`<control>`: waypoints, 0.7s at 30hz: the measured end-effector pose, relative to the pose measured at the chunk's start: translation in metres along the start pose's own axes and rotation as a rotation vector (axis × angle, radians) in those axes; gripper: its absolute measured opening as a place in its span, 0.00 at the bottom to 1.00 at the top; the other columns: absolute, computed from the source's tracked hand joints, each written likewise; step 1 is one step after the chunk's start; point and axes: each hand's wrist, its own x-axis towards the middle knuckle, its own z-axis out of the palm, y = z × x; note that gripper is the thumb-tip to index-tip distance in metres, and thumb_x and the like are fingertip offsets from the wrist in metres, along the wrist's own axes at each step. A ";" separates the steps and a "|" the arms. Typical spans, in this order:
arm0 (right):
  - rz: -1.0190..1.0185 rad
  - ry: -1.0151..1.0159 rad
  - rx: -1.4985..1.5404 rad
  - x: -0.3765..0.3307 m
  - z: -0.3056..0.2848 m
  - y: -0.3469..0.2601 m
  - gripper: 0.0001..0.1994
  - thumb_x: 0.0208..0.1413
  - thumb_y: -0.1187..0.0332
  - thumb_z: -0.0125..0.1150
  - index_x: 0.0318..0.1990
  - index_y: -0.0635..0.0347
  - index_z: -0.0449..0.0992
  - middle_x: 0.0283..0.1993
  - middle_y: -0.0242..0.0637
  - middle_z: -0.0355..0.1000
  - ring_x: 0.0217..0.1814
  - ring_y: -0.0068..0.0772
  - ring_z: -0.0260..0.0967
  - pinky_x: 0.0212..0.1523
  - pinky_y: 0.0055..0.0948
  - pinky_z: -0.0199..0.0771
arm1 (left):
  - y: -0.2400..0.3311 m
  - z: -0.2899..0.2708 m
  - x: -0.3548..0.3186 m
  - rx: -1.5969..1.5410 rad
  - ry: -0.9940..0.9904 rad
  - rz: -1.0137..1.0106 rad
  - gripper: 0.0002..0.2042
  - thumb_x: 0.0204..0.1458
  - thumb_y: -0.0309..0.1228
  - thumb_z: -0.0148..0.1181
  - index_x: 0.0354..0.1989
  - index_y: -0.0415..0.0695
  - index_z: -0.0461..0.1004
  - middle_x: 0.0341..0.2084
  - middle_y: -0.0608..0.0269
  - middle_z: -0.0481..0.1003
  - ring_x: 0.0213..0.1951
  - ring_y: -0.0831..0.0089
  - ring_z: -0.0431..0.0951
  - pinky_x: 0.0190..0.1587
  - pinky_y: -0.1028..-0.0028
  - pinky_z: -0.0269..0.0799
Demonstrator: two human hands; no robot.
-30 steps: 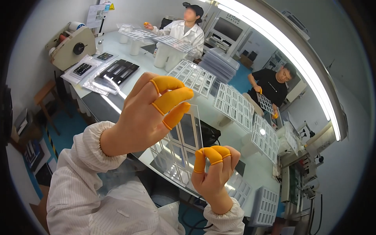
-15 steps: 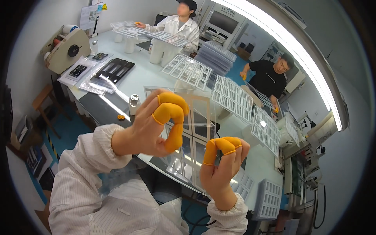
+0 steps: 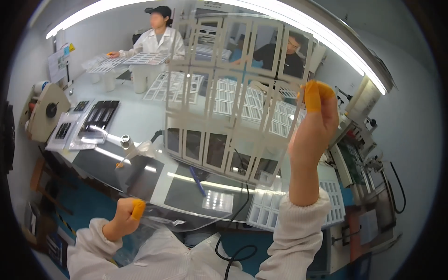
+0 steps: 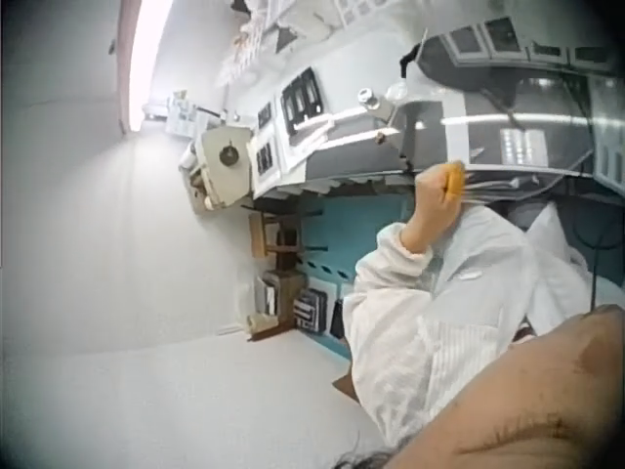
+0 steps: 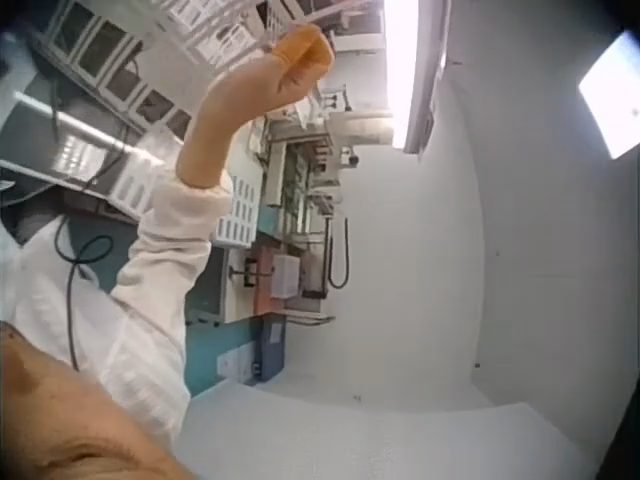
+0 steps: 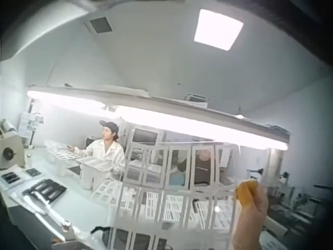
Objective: Cleaning rectangular frames or grids using a spray bottle and a cloth.
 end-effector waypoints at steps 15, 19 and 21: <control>-0.232 0.149 0.082 0.064 0.024 -0.065 0.12 0.49 0.76 0.45 0.41 0.69 0.69 0.36 0.36 0.68 0.42 0.23 0.62 0.54 0.21 0.54 | -0.224 -0.063 -0.293 0.414 -0.114 -1.355 0.16 0.47 0.44 0.50 0.23 0.41 0.72 0.17 0.58 0.71 0.23 0.70 0.72 0.25 0.68 0.65; -0.241 0.167 0.089 0.062 0.030 -0.074 0.14 0.48 0.75 0.45 0.43 0.69 0.69 0.39 0.36 0.67 0.46 0.23 0.61 0.56 0.21 0.53 | -0.233 -0.068 -0.289 0.410 -0.258 -1.298 0.16 0.47 0.43 0.50 0.24 0.42 0.72 0.18 0.58 0.71 0.24 0.70 0.72 0.25 0.67 0.65; -0.255 0.150 0.095 0.061 0.032 -0.077 0.15 0.47 0.75 0.45 0.44 0.68 0.68 0.39 0.36 0.67 0.46 0.23 0.61 0.56 0.21 0.53 | -0.235 -0.069 -0.292 0.404 -0.326 -1.280 0.16 0.47 0.43 0.50 0.24 0.42 0.72 0.18 0.58 0.71 0.24 0.70 0.72 0.25 0.67 0.65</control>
